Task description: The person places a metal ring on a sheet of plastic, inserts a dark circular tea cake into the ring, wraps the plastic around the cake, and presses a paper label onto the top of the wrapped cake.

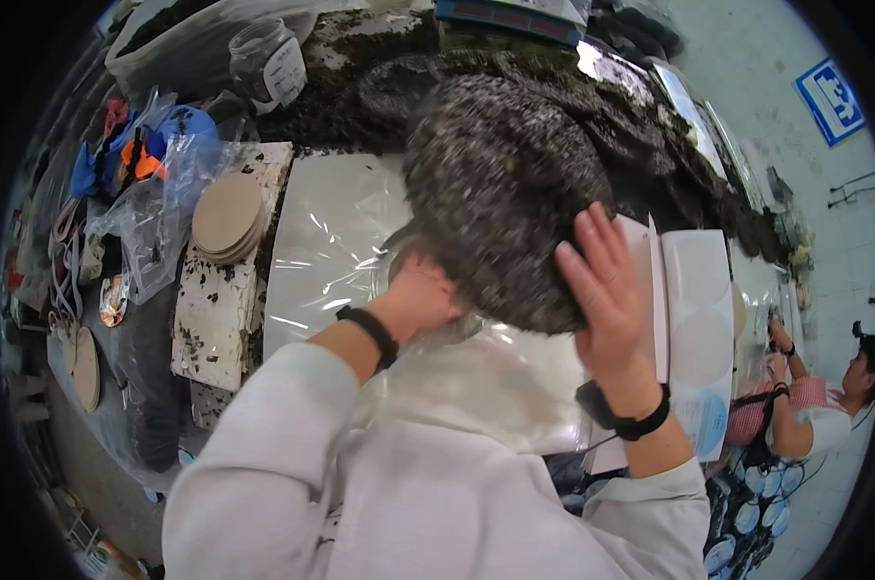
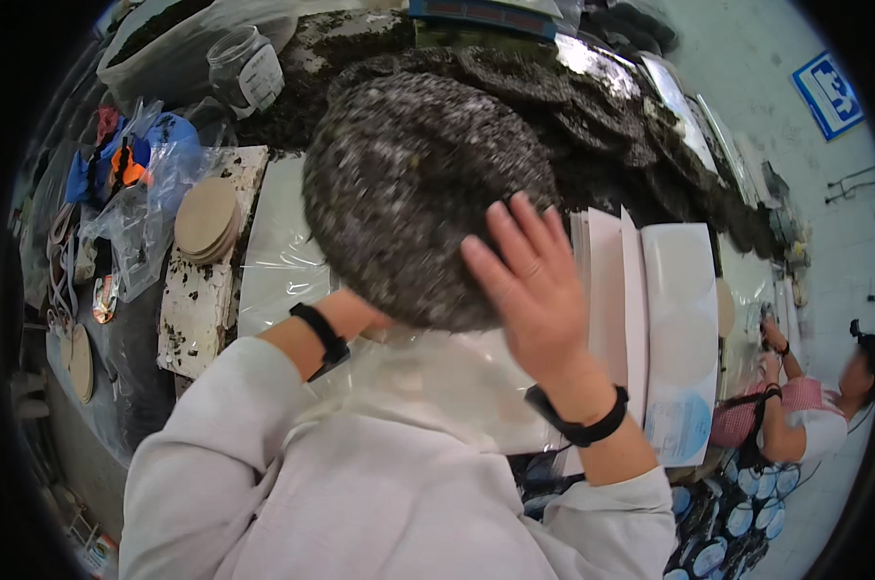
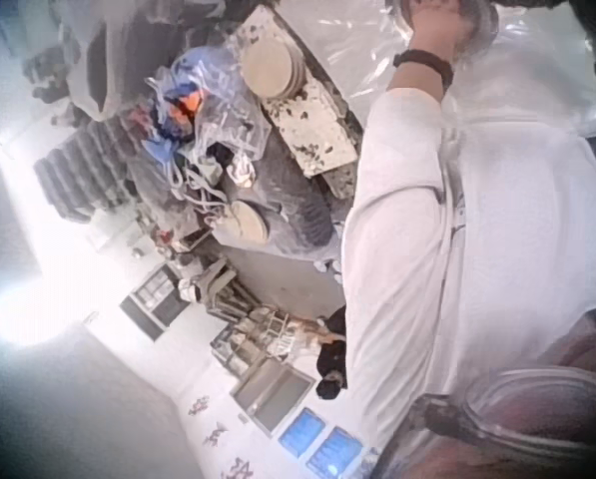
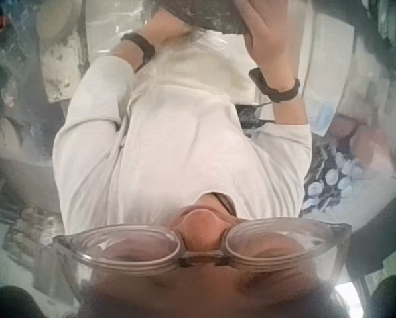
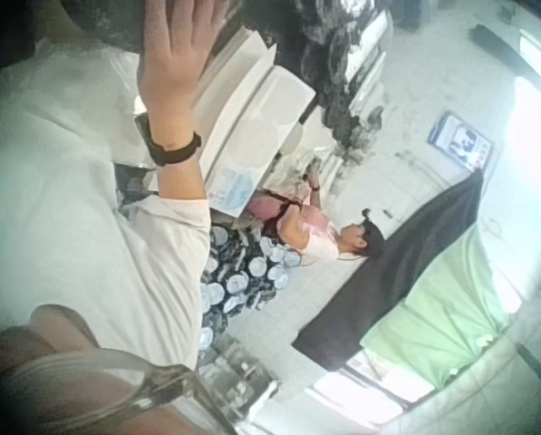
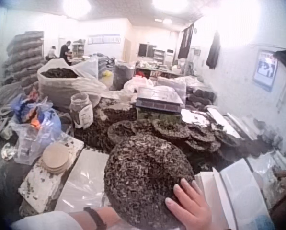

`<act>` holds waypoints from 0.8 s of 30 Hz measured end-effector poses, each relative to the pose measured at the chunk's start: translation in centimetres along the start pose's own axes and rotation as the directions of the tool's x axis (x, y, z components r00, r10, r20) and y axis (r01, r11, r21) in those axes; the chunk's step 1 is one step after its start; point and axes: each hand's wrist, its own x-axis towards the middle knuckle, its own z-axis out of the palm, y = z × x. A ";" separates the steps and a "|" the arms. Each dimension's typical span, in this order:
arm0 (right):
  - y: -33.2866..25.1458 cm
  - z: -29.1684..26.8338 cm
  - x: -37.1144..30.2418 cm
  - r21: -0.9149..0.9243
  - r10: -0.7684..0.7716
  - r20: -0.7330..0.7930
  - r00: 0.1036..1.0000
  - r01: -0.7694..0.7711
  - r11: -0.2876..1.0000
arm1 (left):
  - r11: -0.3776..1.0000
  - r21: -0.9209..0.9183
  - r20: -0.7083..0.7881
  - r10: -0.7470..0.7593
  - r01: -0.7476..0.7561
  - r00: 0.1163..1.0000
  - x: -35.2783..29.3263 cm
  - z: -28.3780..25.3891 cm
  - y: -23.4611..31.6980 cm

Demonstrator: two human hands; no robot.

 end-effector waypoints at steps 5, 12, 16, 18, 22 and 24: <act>-2.5 4.5 -2.9 0.030 -0.073 0.095 0.993 0.070 0.997 | 0.619 -0.776 -0.313 -0.214 -0.119 0.925 -4.5 -4.0 -0.7; -3.0 10.5 -6.4 0.086 -0.003 0.426 0.905 -0.038 0.996 | 0.961 -0.177 -0.536 -0.275 0.212 0.798 -5.1 -5.0 -0.4; -4.0 7.2 -1.8 0.151 0.011 0.626 0.780 -0.136 0.979 | 0.961 -0.125 -0.593 -0.270 0.245 0.759 -5.1 -5.1 0.2; -3.6 9.0 0.6 0.159 0.056 0.503 0.862 -0.156 0.975 | 0.956 -0.162 -0.587 -0.292 0.243 0.755 -5.0 -5.1 0.1; -2.4 14.6 -0.2 0.077 0.133 0.406 0.904 -0.179 0.981 | 0.956 -0.149 -0.571 -0.291 0.252 0.768 -4.1 -4.8 -0.1; -2.2 15.2 -0.8 0.074 0.130 0.431 0.893 -0.178 0.981 | 0.952 -0.122 -0.570 -0.298 0.279 0.766 -4.3 -4.1 0.0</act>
